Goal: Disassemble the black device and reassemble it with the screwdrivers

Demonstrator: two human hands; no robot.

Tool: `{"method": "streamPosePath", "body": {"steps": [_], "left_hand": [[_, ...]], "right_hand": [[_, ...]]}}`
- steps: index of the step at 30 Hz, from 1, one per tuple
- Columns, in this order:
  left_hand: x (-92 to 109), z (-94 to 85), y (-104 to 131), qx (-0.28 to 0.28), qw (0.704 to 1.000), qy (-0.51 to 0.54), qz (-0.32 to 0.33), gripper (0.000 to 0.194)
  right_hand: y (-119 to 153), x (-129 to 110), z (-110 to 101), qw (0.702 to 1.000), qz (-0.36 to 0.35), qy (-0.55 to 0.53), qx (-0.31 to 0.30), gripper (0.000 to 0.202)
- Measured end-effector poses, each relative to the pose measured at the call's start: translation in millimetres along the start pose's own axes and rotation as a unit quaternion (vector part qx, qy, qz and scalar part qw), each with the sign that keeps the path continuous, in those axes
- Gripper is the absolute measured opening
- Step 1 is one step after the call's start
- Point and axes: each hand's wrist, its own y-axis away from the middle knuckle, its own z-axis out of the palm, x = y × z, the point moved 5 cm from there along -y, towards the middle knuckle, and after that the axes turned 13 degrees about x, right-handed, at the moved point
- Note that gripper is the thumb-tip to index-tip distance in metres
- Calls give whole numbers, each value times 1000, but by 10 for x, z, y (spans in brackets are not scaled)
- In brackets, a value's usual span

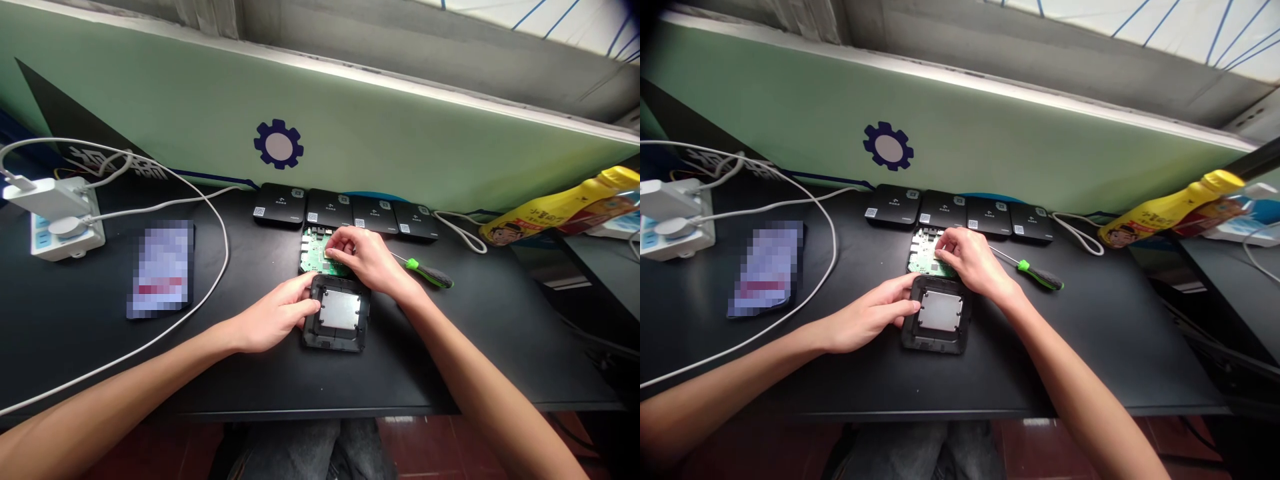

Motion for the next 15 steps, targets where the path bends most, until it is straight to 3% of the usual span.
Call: {"method": "streamPosePath", "body": {"steps": [15], "left_hand": [[-1, 15, 3, -2, 1000, 21, -15, 36]], "right_hand": [[38, -8, -51, 1000, -14, -11, 0, 16]]}}
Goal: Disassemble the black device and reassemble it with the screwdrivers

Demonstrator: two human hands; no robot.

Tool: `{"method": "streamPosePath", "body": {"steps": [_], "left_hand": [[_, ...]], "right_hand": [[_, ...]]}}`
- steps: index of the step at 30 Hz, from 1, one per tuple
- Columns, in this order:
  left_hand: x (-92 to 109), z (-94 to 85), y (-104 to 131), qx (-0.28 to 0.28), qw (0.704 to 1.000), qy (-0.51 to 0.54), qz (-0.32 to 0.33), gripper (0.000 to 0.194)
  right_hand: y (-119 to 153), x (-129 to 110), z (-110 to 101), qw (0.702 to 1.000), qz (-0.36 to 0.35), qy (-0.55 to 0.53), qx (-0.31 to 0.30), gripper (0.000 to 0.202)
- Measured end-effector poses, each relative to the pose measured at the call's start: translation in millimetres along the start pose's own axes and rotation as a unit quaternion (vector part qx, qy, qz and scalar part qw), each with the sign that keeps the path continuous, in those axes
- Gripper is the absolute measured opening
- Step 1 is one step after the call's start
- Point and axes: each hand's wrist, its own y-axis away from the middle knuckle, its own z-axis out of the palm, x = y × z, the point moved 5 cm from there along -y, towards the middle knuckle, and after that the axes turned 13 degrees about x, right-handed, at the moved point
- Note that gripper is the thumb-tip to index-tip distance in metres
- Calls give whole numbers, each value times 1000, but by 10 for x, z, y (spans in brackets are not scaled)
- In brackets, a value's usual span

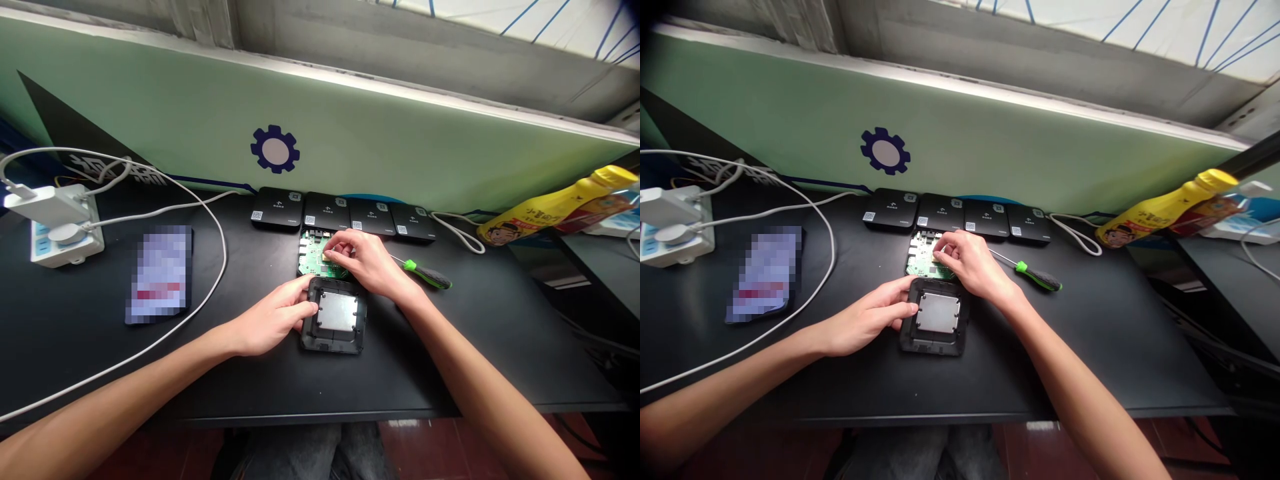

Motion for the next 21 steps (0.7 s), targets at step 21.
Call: {"method": "streamPosePath", "body": {"steps": [21], "left_hand": [[-32, -5, 18, 1, 1000, 21, -6, 36]], "right_hand": [[39, -32, 28, 1000, 0, -1, 8, 8]]}}
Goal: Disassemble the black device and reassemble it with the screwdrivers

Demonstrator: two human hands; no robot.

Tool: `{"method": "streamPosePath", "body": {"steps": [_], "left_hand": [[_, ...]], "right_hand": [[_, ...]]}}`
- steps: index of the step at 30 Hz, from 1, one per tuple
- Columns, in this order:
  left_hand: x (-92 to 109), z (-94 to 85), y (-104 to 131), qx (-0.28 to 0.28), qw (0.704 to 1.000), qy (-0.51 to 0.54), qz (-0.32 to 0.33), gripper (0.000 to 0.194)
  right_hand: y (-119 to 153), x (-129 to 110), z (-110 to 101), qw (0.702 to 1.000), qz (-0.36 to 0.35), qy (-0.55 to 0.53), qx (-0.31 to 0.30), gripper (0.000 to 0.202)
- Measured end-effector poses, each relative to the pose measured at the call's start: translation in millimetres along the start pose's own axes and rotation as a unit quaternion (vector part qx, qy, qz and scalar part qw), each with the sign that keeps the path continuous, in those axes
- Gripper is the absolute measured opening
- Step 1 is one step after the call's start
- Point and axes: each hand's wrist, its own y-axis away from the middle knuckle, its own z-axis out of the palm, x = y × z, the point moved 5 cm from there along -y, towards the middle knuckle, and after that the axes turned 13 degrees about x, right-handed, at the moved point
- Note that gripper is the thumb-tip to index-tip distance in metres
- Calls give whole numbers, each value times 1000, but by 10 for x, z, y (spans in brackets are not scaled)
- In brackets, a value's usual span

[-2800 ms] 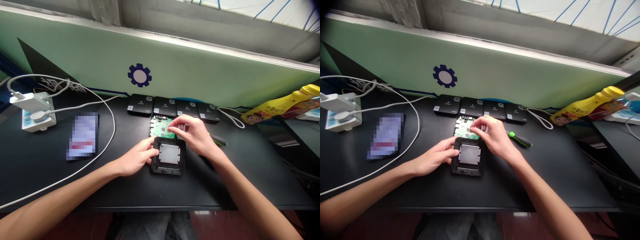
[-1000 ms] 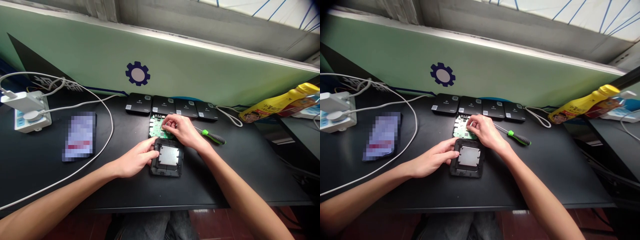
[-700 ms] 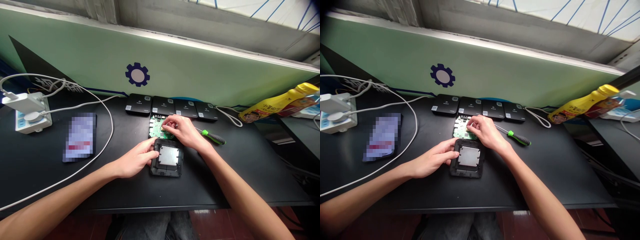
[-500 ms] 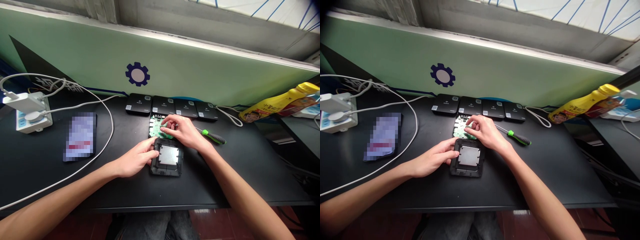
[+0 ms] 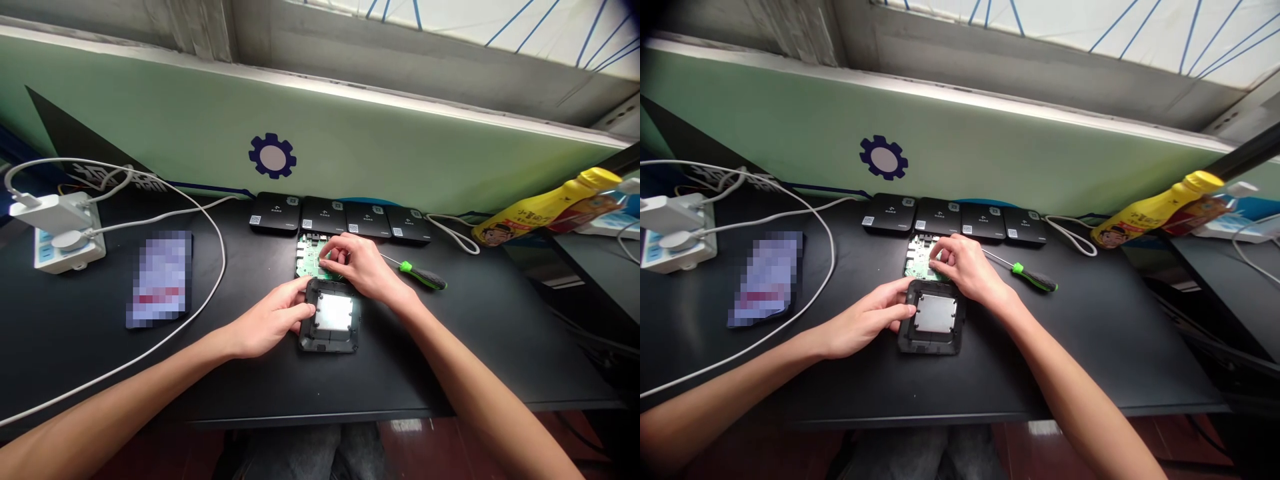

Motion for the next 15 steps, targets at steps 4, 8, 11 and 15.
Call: {"method": "streamPosePath", "body": {"steps": [4, 8, 11, 15], "left_hand": [[-12, -14, -2, 13, 1000, -11, -3, 43], [-8, -17, -9, 23, 999, -18, 14, 42], [9, -11, -6, 26, 999, -32, 31, 37], [13, 14, 23, 0, 999, -45, 25, 32]], "right_hand": [[8, 14, -12, 1000, -2, -14, -2, 11], [23, 27, -27, 1000, -3, -27, -3, 15], [37, 46, -36, 999, 0, -35, 0, 14], [49, 75, -41, 999, 4, -41, 7, 15]]}}
